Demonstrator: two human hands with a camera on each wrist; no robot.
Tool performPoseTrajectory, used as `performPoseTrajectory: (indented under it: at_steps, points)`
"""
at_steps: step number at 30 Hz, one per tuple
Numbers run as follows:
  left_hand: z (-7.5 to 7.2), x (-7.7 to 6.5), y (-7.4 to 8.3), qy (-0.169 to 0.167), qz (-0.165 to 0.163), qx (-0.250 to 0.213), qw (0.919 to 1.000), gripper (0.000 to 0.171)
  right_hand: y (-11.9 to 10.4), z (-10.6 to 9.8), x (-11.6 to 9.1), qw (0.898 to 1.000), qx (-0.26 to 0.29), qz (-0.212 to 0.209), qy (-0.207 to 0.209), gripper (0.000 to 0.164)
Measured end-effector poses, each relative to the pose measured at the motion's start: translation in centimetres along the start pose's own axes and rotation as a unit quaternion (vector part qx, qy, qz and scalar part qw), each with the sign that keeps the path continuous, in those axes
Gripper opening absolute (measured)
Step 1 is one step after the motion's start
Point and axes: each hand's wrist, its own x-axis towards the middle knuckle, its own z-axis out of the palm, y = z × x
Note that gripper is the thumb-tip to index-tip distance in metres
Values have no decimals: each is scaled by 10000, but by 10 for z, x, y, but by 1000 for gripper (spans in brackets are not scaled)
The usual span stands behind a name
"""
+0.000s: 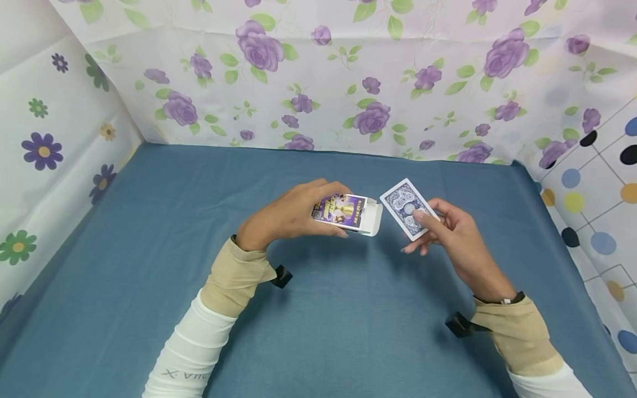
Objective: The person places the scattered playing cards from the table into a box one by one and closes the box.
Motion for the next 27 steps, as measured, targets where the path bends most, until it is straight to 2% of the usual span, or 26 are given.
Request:
performPoseTrajectory:
  at_steps: [8, 15, 27]
  points:
    - [1, 0, -1, -45, -13, -61, 10000, 66, -8, 9, -7, 9986, -304, -134, -415, 32]
    - [3, 2, 1, -79, 31, 41, 10000, 67, -10, 14, -12, 9960, -588, 63, -671, 36]
    - [6, 3, 5, -145, 101, -41, 9998, 65, -12, 15, -14, 9946, -828, 239, -571, 45]
